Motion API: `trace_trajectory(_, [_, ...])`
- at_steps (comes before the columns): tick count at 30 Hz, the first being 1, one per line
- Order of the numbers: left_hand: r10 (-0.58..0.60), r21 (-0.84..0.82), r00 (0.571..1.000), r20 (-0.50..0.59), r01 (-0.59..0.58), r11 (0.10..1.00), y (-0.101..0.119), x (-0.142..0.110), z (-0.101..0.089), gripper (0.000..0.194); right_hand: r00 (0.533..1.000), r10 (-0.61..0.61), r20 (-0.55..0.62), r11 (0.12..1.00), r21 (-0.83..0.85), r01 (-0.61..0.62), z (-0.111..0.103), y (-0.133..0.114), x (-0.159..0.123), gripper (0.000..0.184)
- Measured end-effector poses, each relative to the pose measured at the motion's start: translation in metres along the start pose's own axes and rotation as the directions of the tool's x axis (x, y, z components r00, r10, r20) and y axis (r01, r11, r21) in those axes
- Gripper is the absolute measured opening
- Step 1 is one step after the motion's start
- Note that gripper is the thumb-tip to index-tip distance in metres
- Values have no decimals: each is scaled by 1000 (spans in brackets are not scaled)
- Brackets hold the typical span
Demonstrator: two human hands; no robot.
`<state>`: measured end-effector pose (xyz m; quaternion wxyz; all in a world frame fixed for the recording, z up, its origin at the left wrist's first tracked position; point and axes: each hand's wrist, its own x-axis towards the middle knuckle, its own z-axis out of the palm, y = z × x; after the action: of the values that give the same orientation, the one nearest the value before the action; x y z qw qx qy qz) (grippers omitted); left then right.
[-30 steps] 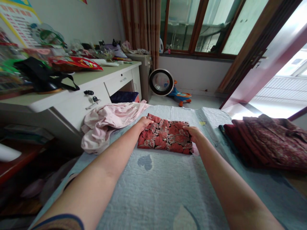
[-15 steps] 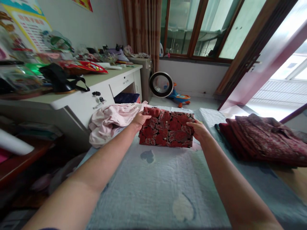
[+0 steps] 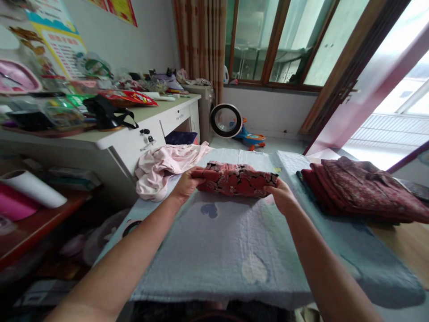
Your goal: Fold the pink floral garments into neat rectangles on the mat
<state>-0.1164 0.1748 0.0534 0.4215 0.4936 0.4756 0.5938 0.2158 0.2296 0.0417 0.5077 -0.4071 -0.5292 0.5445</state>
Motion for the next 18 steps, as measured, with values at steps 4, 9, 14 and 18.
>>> trace_trajectory(4, [-51,53,998,34,49,997,-5,-48,-5,31,1000,-26,-8,990,-141,25,-5,15,-38,43])
trace_trajectory(9, [-88,146,991,100,73,987,-19,-95,-10,24,994,-102,31,933,-343,107,-9,33,-83,28])
trace_trajectory(14, [18,529,986,164,-104,842,-36,-123,-26,23,992,-110,67,856,-500,129,-26,52,-121,20])
trace_trajectory(18, [52,739,981,186,-174,650,-32,-136,-30,32,985,-136,104,776,-607,171,-38,55,-134,29])
